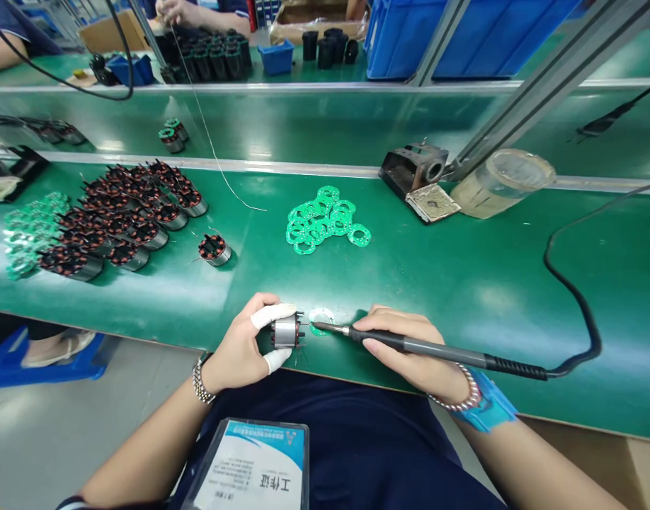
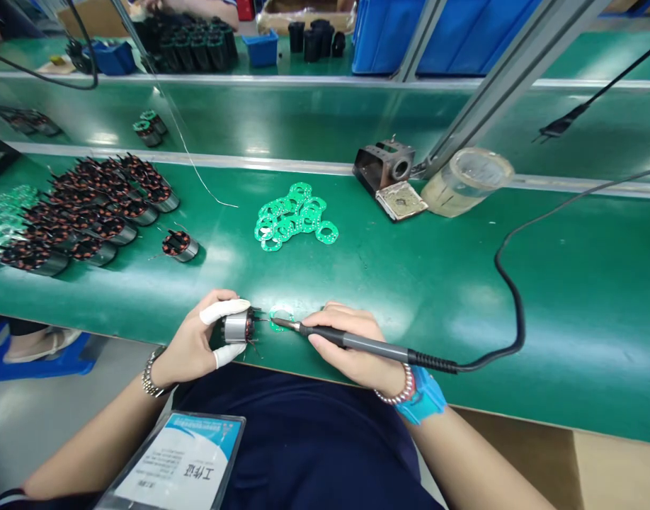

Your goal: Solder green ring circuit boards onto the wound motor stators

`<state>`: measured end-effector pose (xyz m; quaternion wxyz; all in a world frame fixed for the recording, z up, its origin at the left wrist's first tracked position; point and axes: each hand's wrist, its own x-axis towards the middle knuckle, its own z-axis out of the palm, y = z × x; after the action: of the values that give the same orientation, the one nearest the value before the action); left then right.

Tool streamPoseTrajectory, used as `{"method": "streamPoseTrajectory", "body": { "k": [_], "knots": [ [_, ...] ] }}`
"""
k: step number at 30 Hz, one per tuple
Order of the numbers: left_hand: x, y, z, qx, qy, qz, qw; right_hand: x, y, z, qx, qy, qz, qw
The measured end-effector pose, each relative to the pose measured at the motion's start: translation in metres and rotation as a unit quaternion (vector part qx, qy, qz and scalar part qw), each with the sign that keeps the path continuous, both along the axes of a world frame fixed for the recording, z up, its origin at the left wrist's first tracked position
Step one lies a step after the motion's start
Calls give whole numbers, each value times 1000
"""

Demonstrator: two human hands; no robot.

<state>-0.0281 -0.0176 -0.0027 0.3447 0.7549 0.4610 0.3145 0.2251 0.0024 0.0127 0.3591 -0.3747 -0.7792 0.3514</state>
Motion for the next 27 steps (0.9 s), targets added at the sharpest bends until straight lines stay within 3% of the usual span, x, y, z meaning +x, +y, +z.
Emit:
{"method": "streamPoseTrajectory", "body": {
  "k": [27],
  "knots": [
    [0,1,-2,21,-9,-9,1000,-2,1,1,18,-21,7,1000]
  ]
}}
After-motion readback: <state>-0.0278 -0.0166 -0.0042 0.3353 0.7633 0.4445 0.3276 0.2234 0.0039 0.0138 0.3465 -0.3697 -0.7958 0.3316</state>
